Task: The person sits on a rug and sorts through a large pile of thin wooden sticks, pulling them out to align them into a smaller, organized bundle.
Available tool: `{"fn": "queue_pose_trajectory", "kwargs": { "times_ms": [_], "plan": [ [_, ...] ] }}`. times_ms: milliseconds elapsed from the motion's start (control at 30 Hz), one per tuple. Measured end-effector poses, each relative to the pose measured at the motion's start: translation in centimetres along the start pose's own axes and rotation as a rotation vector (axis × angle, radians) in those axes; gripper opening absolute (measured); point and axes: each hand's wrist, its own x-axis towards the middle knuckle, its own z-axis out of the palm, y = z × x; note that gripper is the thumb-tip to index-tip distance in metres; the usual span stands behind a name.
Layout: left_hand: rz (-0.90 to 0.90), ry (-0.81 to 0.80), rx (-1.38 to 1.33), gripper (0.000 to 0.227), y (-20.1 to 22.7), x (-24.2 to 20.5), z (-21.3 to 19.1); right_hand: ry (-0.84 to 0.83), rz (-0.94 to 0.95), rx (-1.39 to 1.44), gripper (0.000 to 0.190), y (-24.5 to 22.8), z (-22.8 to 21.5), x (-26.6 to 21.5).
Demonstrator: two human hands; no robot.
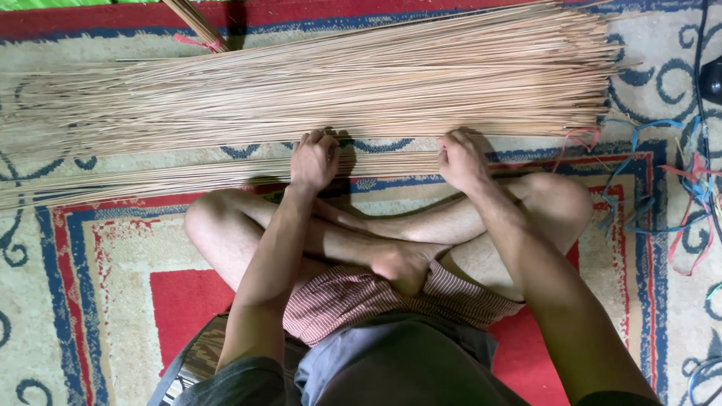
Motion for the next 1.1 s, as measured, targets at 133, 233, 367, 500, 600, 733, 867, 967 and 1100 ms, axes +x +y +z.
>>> {"fn": "queue_pose_trajectory", "kwargs": {
  "times_ms": [133, 233, 367, 500, 600, 733, 867, 967, 1100],
  "plan": [
    [-0.03, 0.034, -0.085, 0.013, -0.8, 0.9, -1.0, 0.033, -0.142, 0.008, 0.017, -3.5, 1.5, 1.7],
    [-0.07, 0.037, -0.184, 0.012, -1.7, 2.0, -1.0, 0.035, -0.211, 0.039, 0.015, -4.9, 3.5, 3.3],
    [-0.048, 0.106, -0.086, 0.012, -2.6, 3.7, -0.8, 0.1, -0.276, -0.057, 0.015, -7.1, 5.1, 6.1],
    [0.045, 0.183, 0.059, 0.01, -3.4, 5.1, -0.7, 0.188, -0.338, -0.133, 0.015, -9.2, 5.5, 8.2],
    [0.054, 0.165, 0.061, 0.012, -3.5, 5.5, -0.8, 0.166, -0.331, -0.142, 0.014, -9.3, 6.4, 9.1],
    [0.057, 0.146, 0.074, 0.012, -3.1, 5.5, -0.9, 0.17, -0.343, -0.179, 0.013, -9.4, 7.0, 10.0],
    [0.088, 0.19, 0.057, 0.014, -2.8, 5.7, -0.2, 0.251, -0.315, -0.279, 0.016, -9.9, 7.3, 11.0],
    [0.092, 0.199, 0.051, 0.015, -2.7, 5.7, -0.1, 0.251, -0.308, -0.287, 0.017, -9.7, 8.0, 11.9],
    [0.089, 0.221, 0.019, 0.016, -2.5, 5.6, -0.3, 0.225, -0.305, -0.318, 0.018, -9.9, 8.4, 12.3]
  ]
}}
